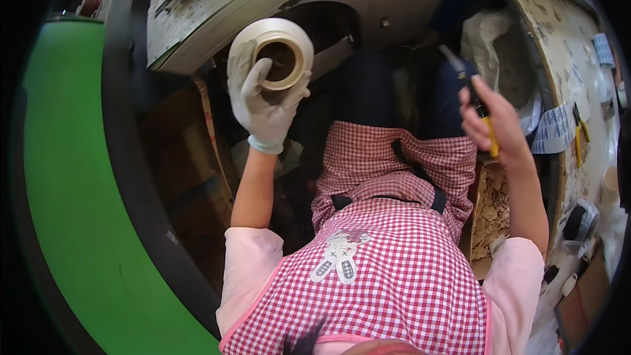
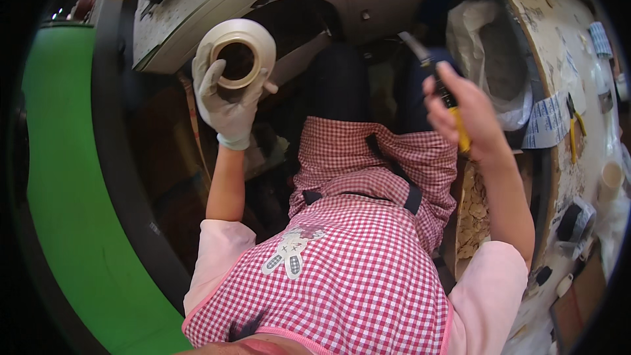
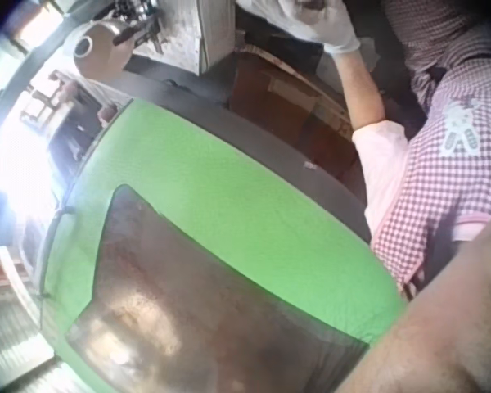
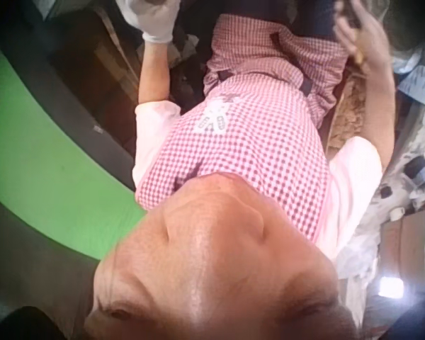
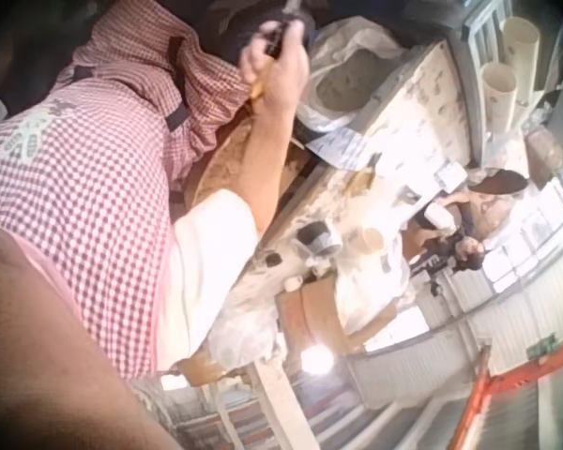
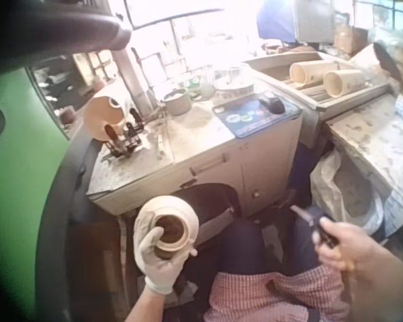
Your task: The person repeatedly handles a white ceramic pitcher, using a small tool to smooth the interior and a sanding pad to finish the exterior. The person places the pitcher on a nearby machine, then retrieves it to continue smoothing and sanding.
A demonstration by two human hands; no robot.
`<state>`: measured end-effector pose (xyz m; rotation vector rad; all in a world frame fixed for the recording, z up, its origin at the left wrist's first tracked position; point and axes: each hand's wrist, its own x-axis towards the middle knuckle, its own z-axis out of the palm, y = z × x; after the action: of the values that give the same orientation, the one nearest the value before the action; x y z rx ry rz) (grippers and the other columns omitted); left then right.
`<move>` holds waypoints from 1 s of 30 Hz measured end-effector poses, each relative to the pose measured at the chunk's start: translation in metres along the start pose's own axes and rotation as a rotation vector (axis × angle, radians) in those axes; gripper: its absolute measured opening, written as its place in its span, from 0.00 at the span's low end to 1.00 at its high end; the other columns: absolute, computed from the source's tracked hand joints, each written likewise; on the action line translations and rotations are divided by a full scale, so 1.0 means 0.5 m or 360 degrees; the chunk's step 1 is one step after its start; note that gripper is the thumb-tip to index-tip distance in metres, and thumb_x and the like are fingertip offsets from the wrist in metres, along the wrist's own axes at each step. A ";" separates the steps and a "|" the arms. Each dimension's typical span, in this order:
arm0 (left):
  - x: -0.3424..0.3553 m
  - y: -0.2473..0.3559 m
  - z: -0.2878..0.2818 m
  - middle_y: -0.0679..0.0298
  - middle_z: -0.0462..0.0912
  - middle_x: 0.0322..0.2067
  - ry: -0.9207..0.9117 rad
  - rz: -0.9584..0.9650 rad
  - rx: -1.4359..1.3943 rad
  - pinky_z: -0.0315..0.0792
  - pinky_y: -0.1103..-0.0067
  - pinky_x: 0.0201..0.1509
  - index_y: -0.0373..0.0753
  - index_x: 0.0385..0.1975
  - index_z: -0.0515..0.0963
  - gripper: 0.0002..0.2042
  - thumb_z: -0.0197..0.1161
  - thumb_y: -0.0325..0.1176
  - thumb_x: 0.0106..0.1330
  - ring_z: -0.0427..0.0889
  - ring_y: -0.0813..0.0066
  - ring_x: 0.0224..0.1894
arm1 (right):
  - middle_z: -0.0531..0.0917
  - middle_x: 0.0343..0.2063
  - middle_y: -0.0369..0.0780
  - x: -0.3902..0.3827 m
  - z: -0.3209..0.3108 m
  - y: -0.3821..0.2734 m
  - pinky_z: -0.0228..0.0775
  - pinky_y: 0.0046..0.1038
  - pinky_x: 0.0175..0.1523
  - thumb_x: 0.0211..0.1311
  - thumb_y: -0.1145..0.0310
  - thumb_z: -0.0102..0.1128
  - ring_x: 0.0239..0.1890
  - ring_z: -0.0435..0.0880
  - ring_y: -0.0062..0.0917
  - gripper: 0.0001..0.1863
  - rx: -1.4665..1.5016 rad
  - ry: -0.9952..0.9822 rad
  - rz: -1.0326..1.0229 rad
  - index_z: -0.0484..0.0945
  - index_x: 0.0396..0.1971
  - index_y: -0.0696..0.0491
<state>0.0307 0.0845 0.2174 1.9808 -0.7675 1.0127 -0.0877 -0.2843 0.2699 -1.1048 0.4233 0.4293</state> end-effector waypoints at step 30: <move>0.056 0.121 0.001 0.48 0.76 0.65 -0.0042 -0.1451 -0.0242 0.69 0.67 0.69 0.26 0.51 0.79 0.21 0.65 0.41 0.71 0.77 0.62 0.63 | 0.84 0.43 0.53 0.433 -0.873 0.255 0.75 0.49 0.57 0.66 0.71 0.54 0.49 0.84 0.48 0.12 -0.2563 0.1579 -0.0250 0.85 0.43 0.53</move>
<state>-0.0018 0.0480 0.2625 1.8878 0.0897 0.3629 -0.0223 -0.6085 -0.1102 -2.9251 0.8727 -0.0626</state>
